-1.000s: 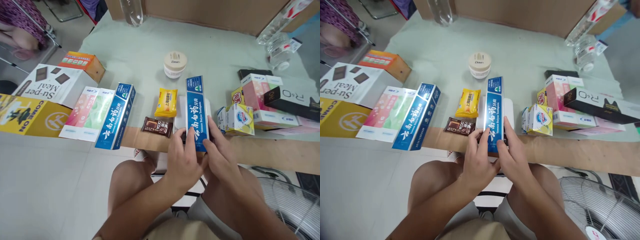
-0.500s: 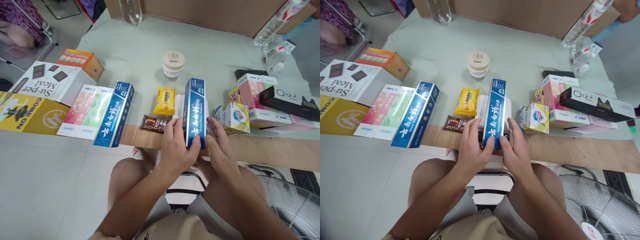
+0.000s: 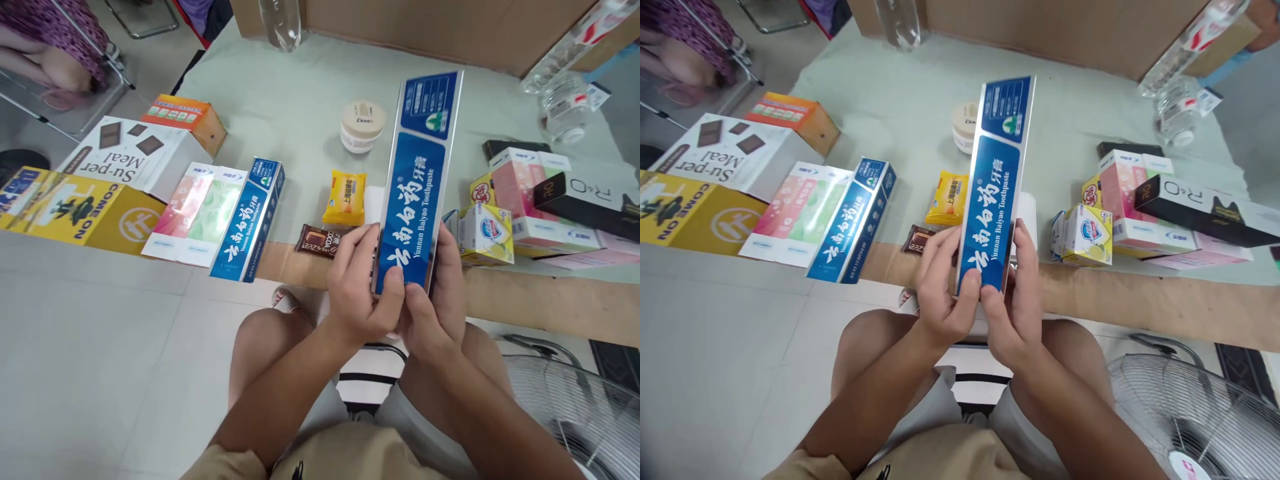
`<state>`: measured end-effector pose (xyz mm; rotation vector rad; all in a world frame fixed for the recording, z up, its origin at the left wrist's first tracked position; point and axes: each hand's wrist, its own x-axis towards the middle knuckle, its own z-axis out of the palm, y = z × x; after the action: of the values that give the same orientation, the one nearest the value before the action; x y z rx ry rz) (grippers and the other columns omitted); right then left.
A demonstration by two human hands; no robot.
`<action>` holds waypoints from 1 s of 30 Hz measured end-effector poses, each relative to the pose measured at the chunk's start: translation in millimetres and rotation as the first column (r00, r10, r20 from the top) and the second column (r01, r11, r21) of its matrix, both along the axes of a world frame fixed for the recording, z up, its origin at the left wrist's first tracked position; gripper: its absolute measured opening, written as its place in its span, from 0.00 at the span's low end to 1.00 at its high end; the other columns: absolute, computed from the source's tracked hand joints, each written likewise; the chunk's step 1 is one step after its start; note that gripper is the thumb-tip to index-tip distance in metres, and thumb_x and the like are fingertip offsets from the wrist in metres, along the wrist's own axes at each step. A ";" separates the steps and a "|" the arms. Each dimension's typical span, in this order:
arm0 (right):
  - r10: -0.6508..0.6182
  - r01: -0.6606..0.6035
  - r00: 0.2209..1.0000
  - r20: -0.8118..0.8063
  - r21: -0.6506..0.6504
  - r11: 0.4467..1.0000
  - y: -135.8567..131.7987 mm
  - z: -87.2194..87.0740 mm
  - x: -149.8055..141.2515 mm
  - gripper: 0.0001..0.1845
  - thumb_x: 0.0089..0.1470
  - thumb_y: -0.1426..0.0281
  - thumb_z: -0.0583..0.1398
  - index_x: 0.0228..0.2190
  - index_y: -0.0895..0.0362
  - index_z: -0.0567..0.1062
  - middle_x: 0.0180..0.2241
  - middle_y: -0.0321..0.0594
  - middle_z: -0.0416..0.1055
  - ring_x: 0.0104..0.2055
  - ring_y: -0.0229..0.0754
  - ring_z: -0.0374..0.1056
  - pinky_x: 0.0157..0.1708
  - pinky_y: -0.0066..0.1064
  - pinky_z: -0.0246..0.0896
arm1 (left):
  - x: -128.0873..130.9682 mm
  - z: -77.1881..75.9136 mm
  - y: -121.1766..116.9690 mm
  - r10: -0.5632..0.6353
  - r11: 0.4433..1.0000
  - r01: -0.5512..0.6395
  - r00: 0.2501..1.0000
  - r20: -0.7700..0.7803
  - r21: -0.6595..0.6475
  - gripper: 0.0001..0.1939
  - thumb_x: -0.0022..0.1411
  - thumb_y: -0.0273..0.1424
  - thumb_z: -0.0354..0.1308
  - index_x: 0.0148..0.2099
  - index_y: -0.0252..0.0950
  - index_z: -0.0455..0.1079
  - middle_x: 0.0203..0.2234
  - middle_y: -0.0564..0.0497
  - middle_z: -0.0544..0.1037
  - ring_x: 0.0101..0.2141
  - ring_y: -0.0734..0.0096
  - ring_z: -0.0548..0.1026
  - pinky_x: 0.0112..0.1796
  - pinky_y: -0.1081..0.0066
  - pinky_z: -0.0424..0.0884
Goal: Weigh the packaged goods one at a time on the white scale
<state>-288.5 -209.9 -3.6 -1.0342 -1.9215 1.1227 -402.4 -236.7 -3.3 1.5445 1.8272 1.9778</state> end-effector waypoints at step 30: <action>0.321 -0.316 0.937 0.135 -0.058 0.947 -50.2 -24.5 -115.2 0.31 0.71 0.58 0.53 0.70 0.52 0.58 0.78 0.50 0.39 0.81 0.49 0.32 0.75 0.54 0.51 | -169.6 12.3 -49.9 0.317 0.735 -0.260 0.948 -0.022 -0.626 0.16 0.65 0.29 0.54 0.51 0.36 0.78 0.52 0.44 0.82 0.56 0.56 0.78 0.61 0.56 0.73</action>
<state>-403.7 -260.1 -28.1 -0.8599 -2.2511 1.2926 -572.0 -286.6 9.0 0.9945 2.4533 1.2451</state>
